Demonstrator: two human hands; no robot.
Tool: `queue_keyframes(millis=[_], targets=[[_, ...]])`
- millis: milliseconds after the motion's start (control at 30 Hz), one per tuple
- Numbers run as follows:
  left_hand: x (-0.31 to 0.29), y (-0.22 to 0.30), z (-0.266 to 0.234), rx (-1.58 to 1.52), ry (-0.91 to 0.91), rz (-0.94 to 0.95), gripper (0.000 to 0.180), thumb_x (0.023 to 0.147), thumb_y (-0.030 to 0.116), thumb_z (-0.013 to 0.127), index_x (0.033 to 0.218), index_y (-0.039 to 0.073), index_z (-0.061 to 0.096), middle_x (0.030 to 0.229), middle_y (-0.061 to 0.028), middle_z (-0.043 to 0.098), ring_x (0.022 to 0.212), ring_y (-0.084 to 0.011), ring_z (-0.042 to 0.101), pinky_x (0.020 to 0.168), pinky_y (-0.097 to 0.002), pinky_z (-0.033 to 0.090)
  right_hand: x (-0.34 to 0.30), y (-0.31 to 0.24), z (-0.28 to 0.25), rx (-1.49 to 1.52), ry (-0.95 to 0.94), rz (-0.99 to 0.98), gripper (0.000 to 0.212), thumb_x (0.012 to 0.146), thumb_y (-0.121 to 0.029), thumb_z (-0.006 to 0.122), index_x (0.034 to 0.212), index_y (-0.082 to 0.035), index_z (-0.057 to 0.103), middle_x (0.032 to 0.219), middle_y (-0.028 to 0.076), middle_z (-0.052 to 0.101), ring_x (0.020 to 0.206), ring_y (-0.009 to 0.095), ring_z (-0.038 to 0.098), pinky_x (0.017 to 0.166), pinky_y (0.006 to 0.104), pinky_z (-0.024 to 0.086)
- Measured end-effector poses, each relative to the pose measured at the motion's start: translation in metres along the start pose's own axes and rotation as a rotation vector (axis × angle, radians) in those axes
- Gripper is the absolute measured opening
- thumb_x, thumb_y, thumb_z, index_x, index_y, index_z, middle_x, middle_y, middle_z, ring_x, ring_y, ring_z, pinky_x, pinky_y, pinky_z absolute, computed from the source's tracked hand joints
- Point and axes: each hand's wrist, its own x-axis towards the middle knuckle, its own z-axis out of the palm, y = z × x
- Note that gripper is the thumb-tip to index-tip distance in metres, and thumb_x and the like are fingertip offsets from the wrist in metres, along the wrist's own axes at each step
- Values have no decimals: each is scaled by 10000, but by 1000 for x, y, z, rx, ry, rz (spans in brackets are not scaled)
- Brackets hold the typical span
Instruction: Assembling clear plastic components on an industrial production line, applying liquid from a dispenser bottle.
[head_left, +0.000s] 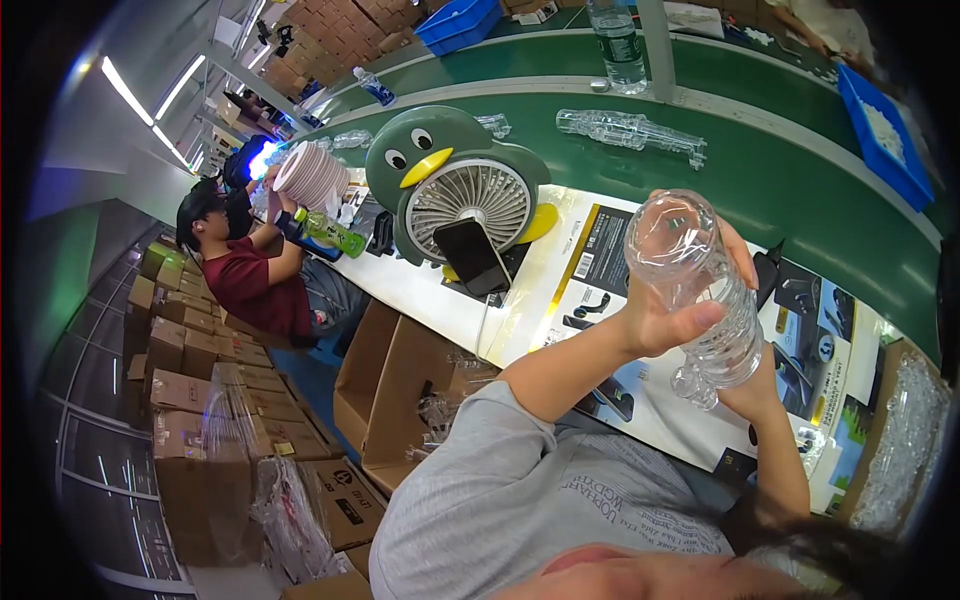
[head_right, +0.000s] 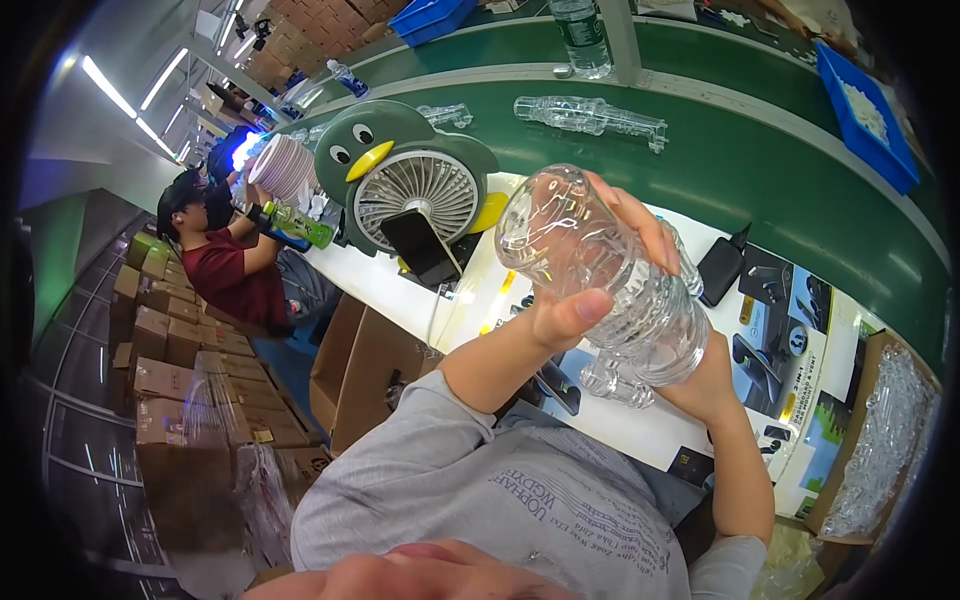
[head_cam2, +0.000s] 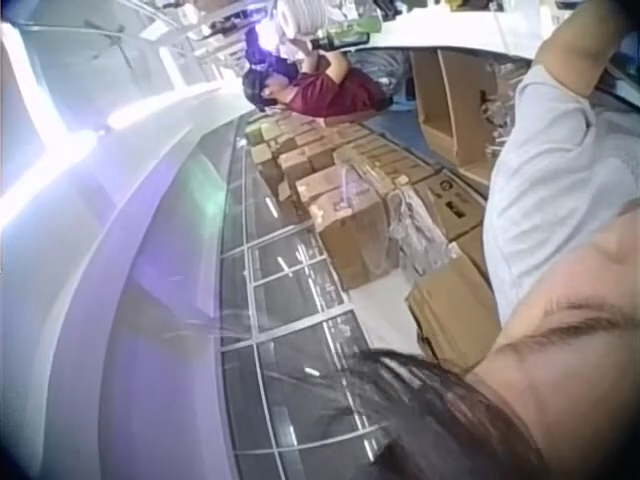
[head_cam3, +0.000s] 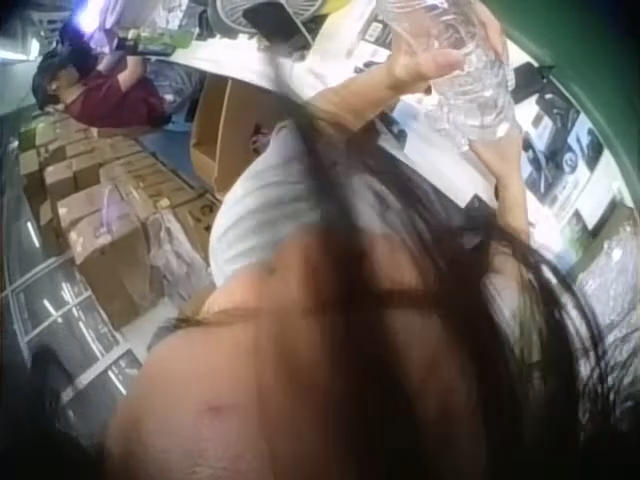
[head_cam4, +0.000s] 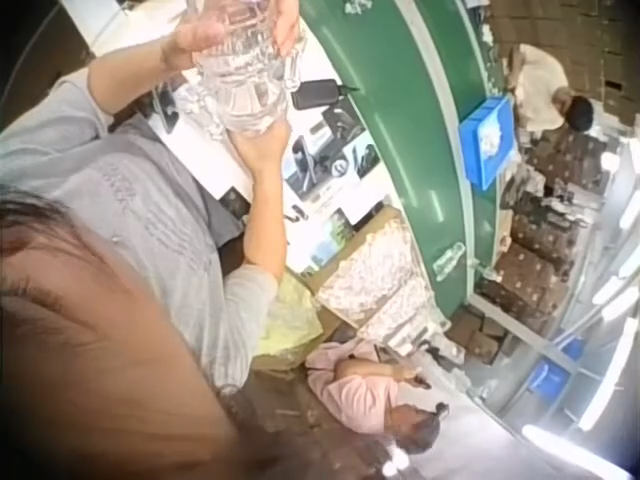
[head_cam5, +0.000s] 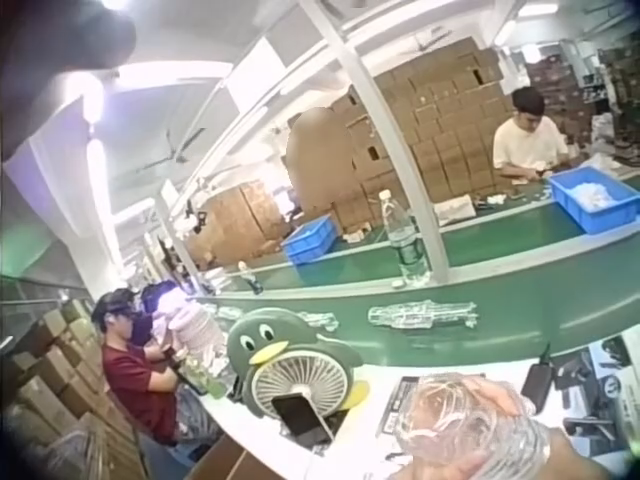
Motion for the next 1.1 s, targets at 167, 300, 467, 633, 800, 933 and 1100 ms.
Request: queue_keyframes(millis=[167,300,467,633,800,933,1100], targets=[[-4,1,0,-10,-23,8,600,690,297,670,1145,125,319,883,-164,515,814,-259,536,742,-391,450,0,5,4,-27,23,-40,574,580,-191,773,1059,4,525,946,131,634,845,222,629,764,308,476],[-8,-1,5,41,146,13,598,712,324,649,1158,109,313,902,-161,519,835,-254,542,757,-376,446,-3,18,10,-68,117,-130,579,588,-177,762,1078,3,513,949,144,633,847,251,636,753,312,483],[-9,-5,0,42,211,6,601,728,337,634,1180,106,312,926,-155,518,862,-256,547,779,-377,447,-1,11,13,-149,202,-212,588,595,-149,750,1101,6,495,965,152,627,850,289,634,739,321,492],[0,-14,-11,-37,130,-38,634,744,358,633,1224,117,297,1032,-162,493,977,-267,507,847,-387,431,-2,15,8,-37,195,-69,628,623,-153,760,1158,7,471,1072,117,588,978,181,565,851,299,431],[2,-36,-21,32,334,-42,574,854,415,484,1238,34,293,1185,-173,432,1095,-250,457,941,-361,340,2,12,-4,150,361,-1,517,677,-104,728,1118,-12,473,1057,60,542,1018,161,511,878,284,403],[-25,-64,-60,136,415,-149,432,910,314,417,1220,35,308,1185,-149,430,1087,-234,464,916,-344,352,17,22,-41,296,519,-28,531,683,-31,714,1140,-35,442,1051,57,529,977,142,523,843,278,416],[-50,-104,-89,339,527,-290,219,930,170,394,1107,41,395,1062,-112,484,822,-141,543,705,-253,433,30,23,-113,-355,548,160,564,659,-111,714,1157,-34,462,964,82,572,893,159,549,790,270,425]])
